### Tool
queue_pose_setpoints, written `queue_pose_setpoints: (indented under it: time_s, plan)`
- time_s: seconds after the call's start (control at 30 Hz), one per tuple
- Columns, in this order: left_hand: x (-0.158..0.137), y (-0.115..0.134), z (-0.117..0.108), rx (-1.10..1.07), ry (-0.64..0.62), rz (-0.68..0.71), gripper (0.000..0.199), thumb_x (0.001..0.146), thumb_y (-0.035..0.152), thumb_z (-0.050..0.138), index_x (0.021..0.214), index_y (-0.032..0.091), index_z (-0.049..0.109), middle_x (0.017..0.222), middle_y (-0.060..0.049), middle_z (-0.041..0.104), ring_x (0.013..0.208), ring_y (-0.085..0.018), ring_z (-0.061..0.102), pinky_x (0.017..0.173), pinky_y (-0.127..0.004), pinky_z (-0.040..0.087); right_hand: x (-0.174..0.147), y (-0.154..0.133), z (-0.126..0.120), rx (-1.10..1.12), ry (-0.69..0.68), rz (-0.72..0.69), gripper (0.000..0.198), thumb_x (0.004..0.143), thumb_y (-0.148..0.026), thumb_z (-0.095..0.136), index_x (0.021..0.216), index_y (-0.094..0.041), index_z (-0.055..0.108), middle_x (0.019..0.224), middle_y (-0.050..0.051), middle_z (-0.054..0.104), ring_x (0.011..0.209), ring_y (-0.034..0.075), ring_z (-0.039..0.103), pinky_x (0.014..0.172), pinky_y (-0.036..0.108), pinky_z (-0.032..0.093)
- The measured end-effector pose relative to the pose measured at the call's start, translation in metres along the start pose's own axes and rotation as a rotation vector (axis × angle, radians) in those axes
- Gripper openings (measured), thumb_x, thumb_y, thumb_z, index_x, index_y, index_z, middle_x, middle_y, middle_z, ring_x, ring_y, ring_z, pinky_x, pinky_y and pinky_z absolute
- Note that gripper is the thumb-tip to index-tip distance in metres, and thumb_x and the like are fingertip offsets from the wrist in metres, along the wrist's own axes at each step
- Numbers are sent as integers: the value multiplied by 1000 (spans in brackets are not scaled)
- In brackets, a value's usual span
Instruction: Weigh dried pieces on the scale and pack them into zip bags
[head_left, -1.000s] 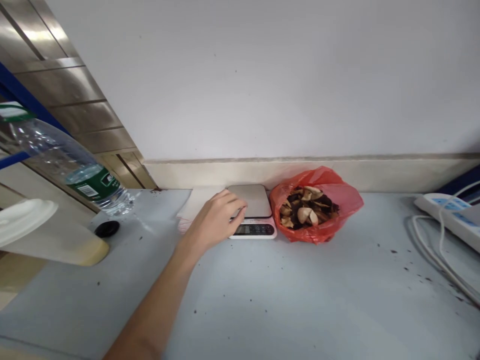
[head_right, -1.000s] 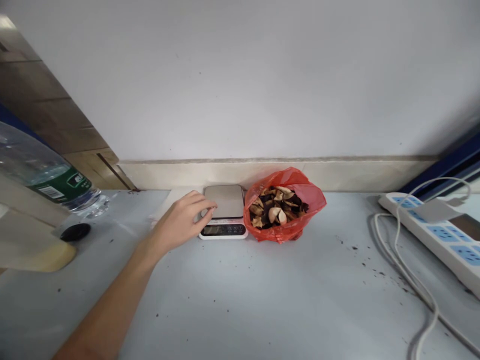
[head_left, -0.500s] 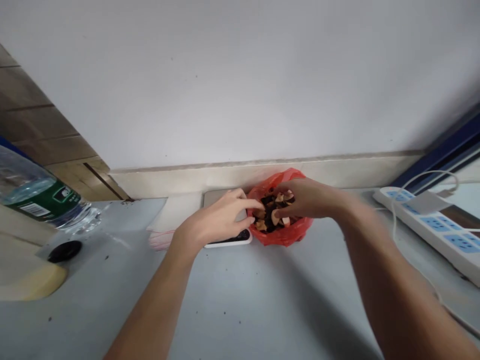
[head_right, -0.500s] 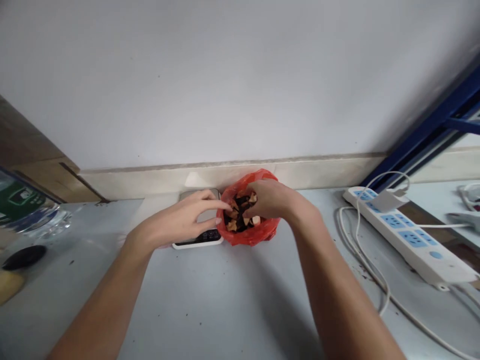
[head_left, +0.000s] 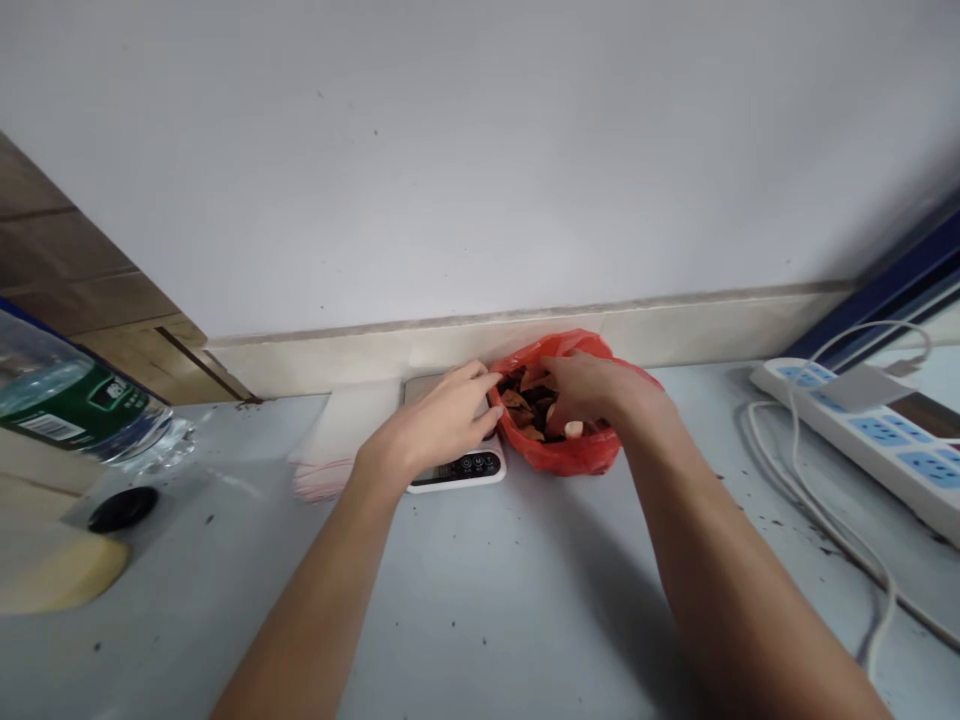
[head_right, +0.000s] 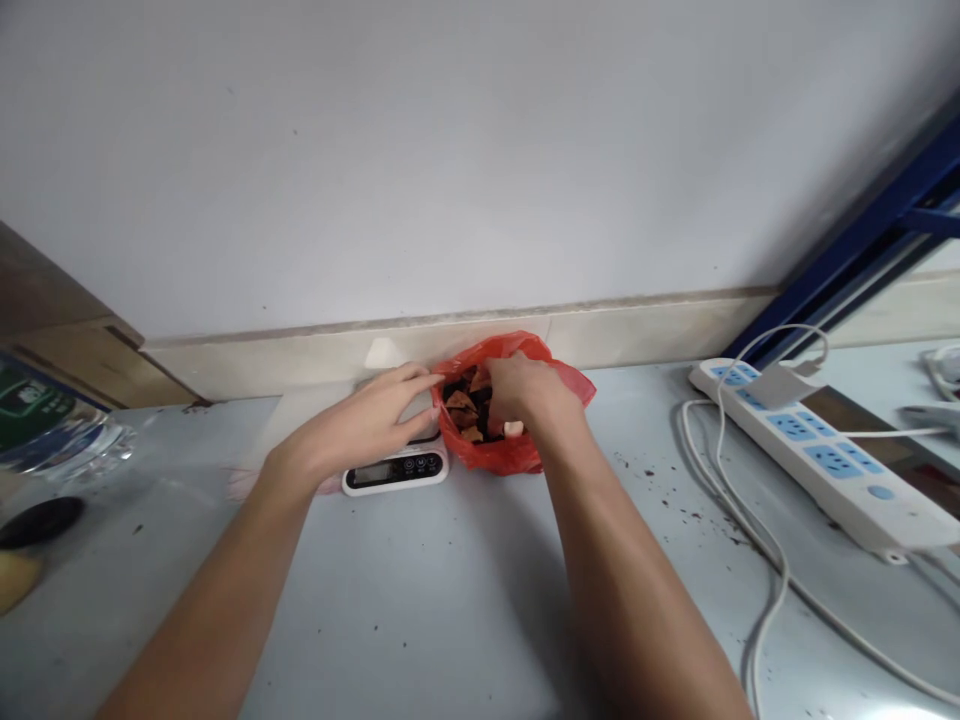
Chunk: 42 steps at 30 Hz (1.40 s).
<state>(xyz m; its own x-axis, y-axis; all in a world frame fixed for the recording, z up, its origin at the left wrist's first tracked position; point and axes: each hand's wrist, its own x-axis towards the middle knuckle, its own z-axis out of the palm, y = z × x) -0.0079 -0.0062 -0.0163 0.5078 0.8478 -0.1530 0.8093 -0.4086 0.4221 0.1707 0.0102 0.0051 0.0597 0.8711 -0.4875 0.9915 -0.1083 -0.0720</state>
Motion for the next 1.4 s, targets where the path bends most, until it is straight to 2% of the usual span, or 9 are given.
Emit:
queue_pose_setpoints:
  time_s: [0.17, 0.27, 0.43, 0.63, 0.8, 0.97, 1.17, 1.33, 1.4]
  plan:
    - [-19, -8, -15, 6, -33, 4, 53, 104, 34, 45, 156, 32, 56, 150, -6, 61, 139, -28, 58, 110, -39, 52, 0, 2, 2, 18, -18, -20, 60, 83, -14, 77, 140, -25, 65, 117, 8, 76, 101, 25, 74, 62, 28, 52]
    - [-28, -15, -23, 51, -36, -18, 52, 103, 34, 47, 154, 31, 58, 156, -7, 60, 142, -31, 57, 111, -41, 51, 2, 7, 3, 24, 3, -51, 62, 81, -17, 79, 141, -26, 64, 121, 9, 76, 104, 27, 74, 65, 30, 53]
    - [-40, -18, -31, 61, -150, -153, 57, 102, 44, 50, 159, 35, 52, 166, -6, 53, 140, -34, 61, 97, -37, 58, 5, 12, 2, 27, 77, -90, 54, 80, -24, 78, 133, -29, 70, 113, 9, 77, 100, 30, 75, 68, 33, 56]
    - [-44, -17, -35, 47, -201, -212, 60, 102, 44, 52, 162, 36, 49, 168, -6, 52, 137, -34, 65, 97, -39, 59, 5, 5, 4, 78, -17, -64, 65, 68, -15, 72, 131, -28, 68, 95, 6, 78, 86, 30, 76, 62, 35, 56]
    - [-42, -19, -36, 58, -217, -245, 62, 102, 45, 52, 164, 41, 45, 169, -3, 50, 142, -34, 60, 104, -42, 56, 19, 17, 6, 43, 64, -113, 36, 72, -22, 71, 109, -22, 72, 84, 7, 75, 79, 27, 73, 61, 33, 53]
    - [-39, -18, -36, 53, -235, -253, 64, 103, 46, 49, 166, 41, 40, 172, -3, 46, 149, -34, 53, 108, -44, 53, 31, 33, 6, 84, 135, -222, 18, 74, -29, 69, 91, -25, 72, 86, 4, 74, 82, 26, 71, 64, 33, 51]
    - [-42, -15, -37, 64, -247, -271, 66, 103, 52, 48, 167, 45, 37, 173, -1, 44, 150, -33, 52, 112, -46, 49, 17, 38, -5, 154, 160, -273, 33, 78, -31, 70, 110, -29, 75, 99, 3, 80, 94, 28, 74, 76, 36, 57]
    - [-45, -21, -39, 99, -221, -279, 67, 101, 53, 47, 166, 44, 38, 172, -4, 46, 147, -35, 54, 111, -46, 49, 17, 59, -9, 300, 109, -436, 48, 79, -38, 72, 127, -30, 76, 111, 4, 83, 102, 29, 77, 84, 39, 62]
    - [-46, -23, -39, 110, -214, -284, 68, 100, 53, 48, 166, 44, 39, 171, -4, 48, 147, -35, 55, 110, -45, 50, 17, 63, -8, 299, 160, -451, 47, 80, -42, 72, 126, -30, 77, 110, 4, 83, 101, 29, 77, 83, 38, 63]
